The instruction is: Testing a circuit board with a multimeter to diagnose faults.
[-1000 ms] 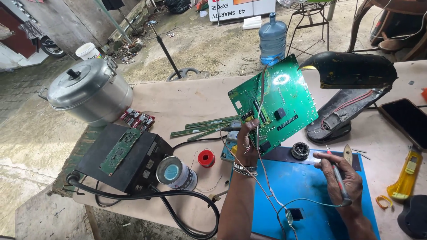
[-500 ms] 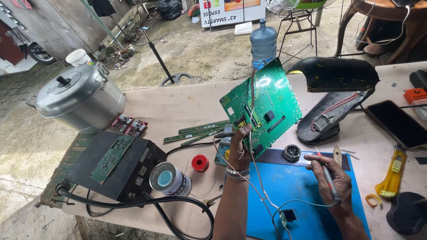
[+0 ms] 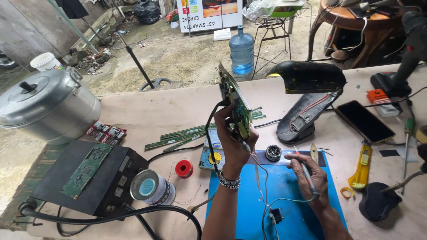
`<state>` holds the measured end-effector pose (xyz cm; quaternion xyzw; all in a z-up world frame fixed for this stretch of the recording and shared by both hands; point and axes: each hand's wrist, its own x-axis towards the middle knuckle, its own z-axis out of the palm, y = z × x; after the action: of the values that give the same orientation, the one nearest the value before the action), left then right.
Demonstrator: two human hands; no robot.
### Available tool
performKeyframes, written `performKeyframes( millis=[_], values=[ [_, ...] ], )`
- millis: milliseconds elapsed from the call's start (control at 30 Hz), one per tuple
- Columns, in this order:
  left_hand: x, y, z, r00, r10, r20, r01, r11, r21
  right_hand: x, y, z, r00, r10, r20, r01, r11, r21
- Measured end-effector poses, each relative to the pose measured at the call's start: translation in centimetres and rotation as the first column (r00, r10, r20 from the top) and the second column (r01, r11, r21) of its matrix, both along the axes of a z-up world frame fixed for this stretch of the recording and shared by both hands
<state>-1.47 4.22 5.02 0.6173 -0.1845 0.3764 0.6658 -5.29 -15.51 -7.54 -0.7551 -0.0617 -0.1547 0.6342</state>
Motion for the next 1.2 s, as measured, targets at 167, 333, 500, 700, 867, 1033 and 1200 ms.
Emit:
performKeyframes(
  millis=[167, 333, 500, 700, 867, 1033, 1200],
  values=[
    [0.7, -0.1, -1.7, 0.948, 0.319, 0.018, -0.314, 0.92, 0.234, 0.3, -0.1, -0.5, 1.0, 0.005, -0.001, -0.005, 1.0, 0.003],
    [0.8, -0.3, -2.9, 0.924, 0.38, -0.053, -0.345, 0.883, 0.318, 0.2, 0.0, -0.6, 1.0, 0.008, -0.01, -0.008, 1.0, -0.011],
    [1.4, -0.4, -4.1, 0.886, 0.464, -0.01, -0.425, 0.82, 0.385, 0.4, 0.0, -0.9, 1.0, 0.011, 0.007, -0.011, 1.0, -0.014],
    [1.5, -0.5, -5.0, 0.863, 0.505, 0.012, -0.459, 0.774, 0.435, 0.6, -0.1, -1.4, 0.999, 0.039, 0.001, -0.039, 0.999, 0.004],
    [1.3, -1.4, -5.9, 0.863, 0.505, 0.005, -0.445, 0.757, 0.478, 0.6, 0.0, -1.4, 0.999, 0.03, 0.016, -0.03, 1.0, -0.003],
    [2.9, -2.3, -6.7, 0.761, 0.594, 0.26, -0.648, 0.678, 0.348, 0.2, 0.4, -0.5, 0.999, -0.022, 0.03, 0.022, 1.0, 0.0],
    [2.3, -2.5, -6.5, 0.778, 0.57, 0.264, -0.627, 0.684, 0.374, 0.0, 0.7, -0.3, 0.998, -0.051, 0.029, 0.051, 0.999, -0.007]
  ],
)
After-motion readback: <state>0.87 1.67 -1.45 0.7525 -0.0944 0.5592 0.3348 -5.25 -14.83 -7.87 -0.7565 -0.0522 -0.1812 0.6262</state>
